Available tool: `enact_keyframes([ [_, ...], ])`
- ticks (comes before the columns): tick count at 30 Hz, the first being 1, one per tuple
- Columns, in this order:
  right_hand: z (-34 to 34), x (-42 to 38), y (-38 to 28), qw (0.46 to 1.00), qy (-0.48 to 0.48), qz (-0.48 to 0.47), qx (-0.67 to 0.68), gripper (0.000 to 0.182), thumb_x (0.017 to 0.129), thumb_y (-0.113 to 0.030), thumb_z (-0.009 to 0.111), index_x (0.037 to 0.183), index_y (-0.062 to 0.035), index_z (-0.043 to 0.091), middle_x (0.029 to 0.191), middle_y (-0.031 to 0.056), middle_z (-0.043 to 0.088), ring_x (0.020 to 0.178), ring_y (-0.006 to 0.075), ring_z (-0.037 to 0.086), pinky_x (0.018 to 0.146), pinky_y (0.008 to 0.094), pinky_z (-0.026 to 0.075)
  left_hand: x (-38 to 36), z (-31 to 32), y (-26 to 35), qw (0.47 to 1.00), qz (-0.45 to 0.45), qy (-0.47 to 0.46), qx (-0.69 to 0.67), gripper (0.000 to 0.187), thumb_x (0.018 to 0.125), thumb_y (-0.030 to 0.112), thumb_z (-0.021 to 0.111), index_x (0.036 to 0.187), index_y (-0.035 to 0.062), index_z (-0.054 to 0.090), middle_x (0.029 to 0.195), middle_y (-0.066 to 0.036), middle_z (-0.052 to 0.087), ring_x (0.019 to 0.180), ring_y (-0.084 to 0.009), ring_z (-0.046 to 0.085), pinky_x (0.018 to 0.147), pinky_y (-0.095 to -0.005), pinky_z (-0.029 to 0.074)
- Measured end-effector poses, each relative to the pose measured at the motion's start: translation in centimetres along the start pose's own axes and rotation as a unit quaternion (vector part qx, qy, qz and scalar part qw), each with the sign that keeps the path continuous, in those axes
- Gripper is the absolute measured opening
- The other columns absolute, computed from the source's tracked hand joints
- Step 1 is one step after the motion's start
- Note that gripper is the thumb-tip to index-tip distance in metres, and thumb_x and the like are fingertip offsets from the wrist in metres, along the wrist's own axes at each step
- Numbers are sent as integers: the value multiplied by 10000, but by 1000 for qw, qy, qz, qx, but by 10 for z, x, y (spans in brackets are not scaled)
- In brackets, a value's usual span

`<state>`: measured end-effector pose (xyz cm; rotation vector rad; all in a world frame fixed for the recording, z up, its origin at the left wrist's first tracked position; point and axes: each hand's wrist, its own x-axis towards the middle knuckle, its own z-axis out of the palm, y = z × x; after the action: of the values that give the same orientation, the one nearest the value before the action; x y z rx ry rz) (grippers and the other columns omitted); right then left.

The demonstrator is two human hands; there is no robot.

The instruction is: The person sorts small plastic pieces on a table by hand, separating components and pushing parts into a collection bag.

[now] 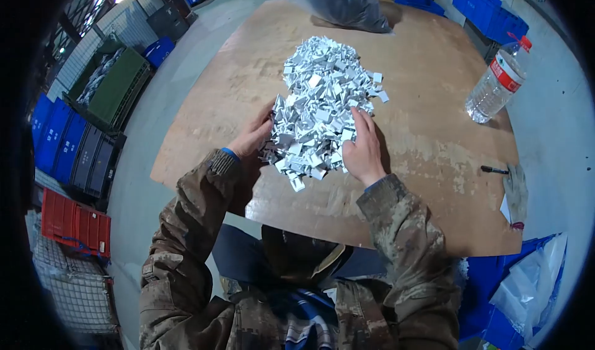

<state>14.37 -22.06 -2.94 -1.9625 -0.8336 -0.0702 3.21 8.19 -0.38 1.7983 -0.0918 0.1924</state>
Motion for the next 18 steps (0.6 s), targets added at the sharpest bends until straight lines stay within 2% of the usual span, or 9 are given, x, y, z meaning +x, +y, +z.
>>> enact_keyframes([
  [3,-4,-6,-19,1000,-12,-3,16,787,901,-224,696,1585,9,385,1630,333,326,1475,482,396,1212,506,360,-41,13,5,996,29,9,86,1074,905,419,803,1673,-2,181,1692,-251,298,1525,-347,363,1265,-448,278],
  [5,-3,-17,-39,998,-27,-26,-50,910,865,-390,777,1597,-17,384,1661,325,278,1492,491,365,1223,519,336,-63,22,14,988,43,5,151,1193,832,359,874,1686,15,116,1725,-270,189,1565,-378,298,1278,-473,260],
  [6,-3,-23,-50,998,-26,-25,-48,910,865,-390,777,1597,-17,384,1661,325,278,1492,491,365,1223,519,336,-72,30,20,987,42,4,152,1193,832,359,874,1686,15,116,1725,-270,189,1565,-378,298,1278,-473,260],
  [8,-1,-33,-67,977,-86,-103,-167,990,820,-473,822,1605,-54,389,1666,317,265,1506,494,337,1228,551,320,-81,47,30,944,84,15,318,1156,820,322,889,1674,4,177,1724,-284,176,1576,-413,272,1276,-487,272],
  [14,15,-25,-65,955,-105,-161,-226,959,806,-424,831,1601,-95,409,1673,285,280,1513,449,344,1223,568,318,-70,74,18,937,81,24,339,1099,821,320,893,1653,0,252,1709,-288,214,1570,-432,280,1265,-492,304],
  [18,5,-9,-48,969,-64,-131,-202,882,789,-326,825,1564,-114,461,1658,234,333,1504,411,369,1208,565,336,-73,79,35,969,85,30,231,1007,844,304,872,1629,6,316,1693,-283,253,1541,-441,339,1240,-490,356],
])
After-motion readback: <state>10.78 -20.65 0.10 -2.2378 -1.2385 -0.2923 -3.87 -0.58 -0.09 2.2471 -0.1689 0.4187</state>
